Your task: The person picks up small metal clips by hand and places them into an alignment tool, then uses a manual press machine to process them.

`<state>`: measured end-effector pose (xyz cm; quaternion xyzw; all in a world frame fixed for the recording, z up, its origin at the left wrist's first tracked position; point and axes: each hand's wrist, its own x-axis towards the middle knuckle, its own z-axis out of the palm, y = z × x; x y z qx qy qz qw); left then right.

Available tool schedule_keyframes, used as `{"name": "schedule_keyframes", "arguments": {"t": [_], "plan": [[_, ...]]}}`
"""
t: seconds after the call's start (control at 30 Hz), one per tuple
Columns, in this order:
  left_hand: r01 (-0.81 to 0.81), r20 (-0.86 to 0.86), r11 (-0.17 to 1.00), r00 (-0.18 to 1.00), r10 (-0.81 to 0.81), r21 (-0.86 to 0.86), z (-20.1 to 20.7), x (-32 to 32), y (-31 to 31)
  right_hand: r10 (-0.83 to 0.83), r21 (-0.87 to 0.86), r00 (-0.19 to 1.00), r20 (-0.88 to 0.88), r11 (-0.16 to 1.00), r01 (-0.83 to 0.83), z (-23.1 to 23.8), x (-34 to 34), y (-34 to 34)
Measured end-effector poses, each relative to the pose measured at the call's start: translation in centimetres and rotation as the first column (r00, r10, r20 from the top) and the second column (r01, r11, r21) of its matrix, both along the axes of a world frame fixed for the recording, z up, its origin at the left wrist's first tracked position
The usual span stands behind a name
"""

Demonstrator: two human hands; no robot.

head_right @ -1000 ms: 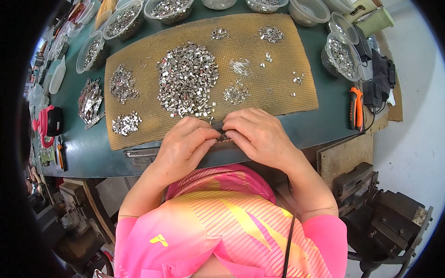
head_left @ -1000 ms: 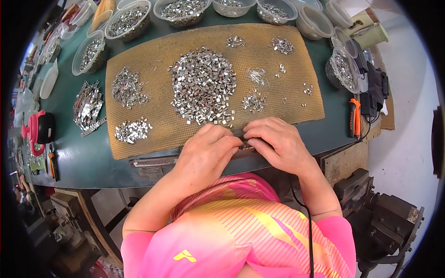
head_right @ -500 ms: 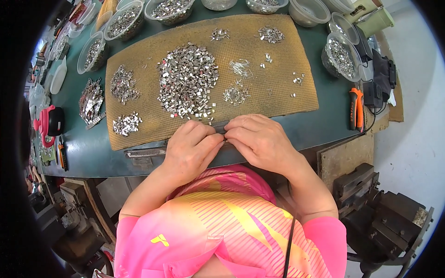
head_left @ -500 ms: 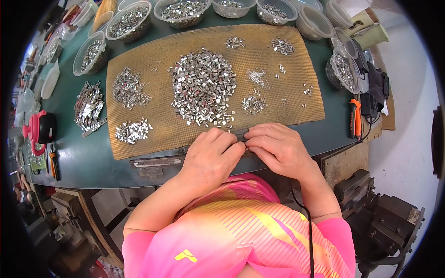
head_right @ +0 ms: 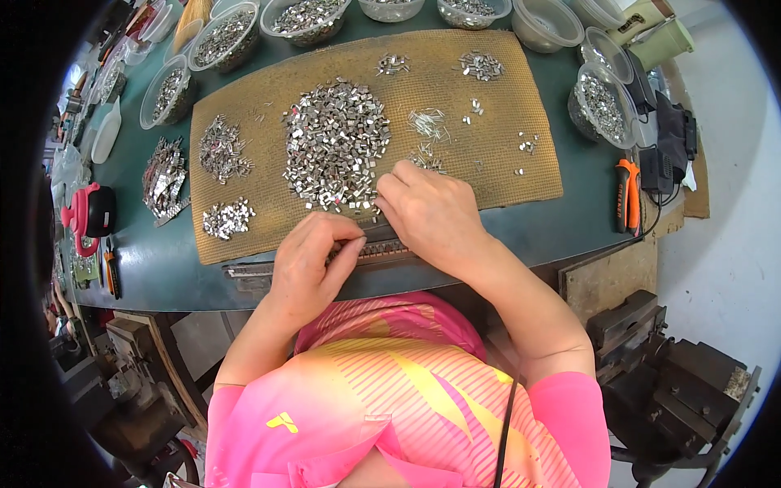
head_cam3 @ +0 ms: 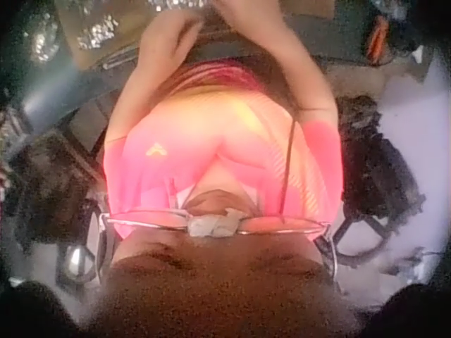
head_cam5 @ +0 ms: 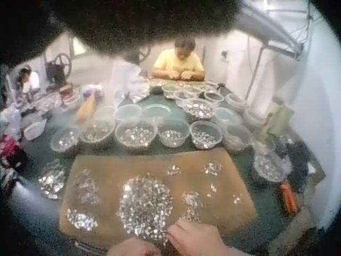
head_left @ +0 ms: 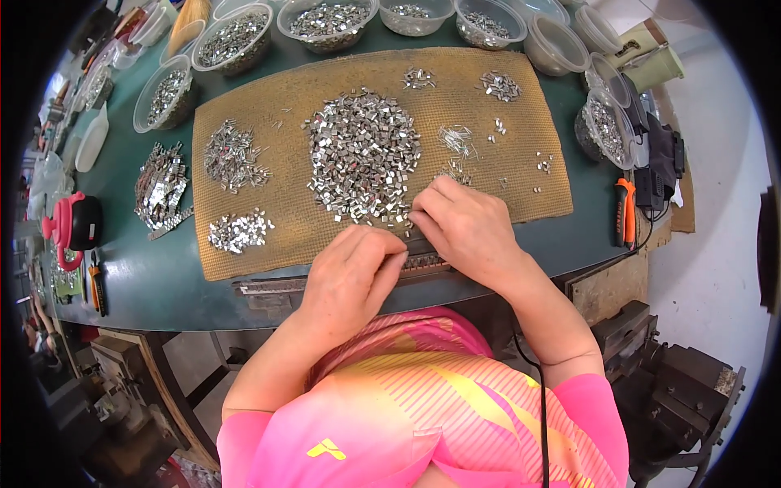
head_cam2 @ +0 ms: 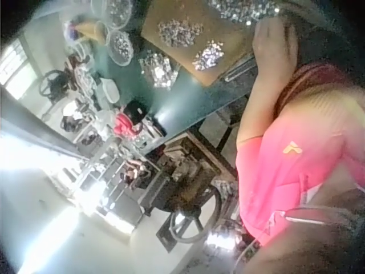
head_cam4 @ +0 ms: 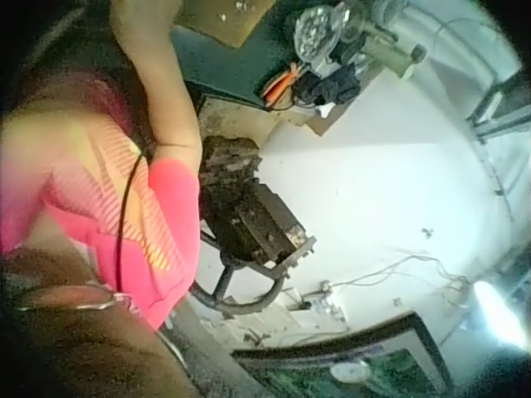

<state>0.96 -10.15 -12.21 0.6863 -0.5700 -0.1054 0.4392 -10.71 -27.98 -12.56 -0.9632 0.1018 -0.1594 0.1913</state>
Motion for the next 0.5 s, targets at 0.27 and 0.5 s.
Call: {"name": "schedule_keyframes", "arguments": {"t": [0.27, 0.5], "plan": [[0.02, -0.093, 0.998, 0.996, -0.015, 0.051, -0.3, 0.6, 0.2, 0.203, 0.177, 0.979, -0.002, 0.964, -0.199, 1.8, -2.7, -1.2], [0.01, -0.089, 0.997, 0.996, -0.003, 0.075, 0.2, 0.5, 0.4, 0.224, 0.107, 0.974, 0.023, 0.968, -0.225, 2.2, -4.0, 0.2]]}}
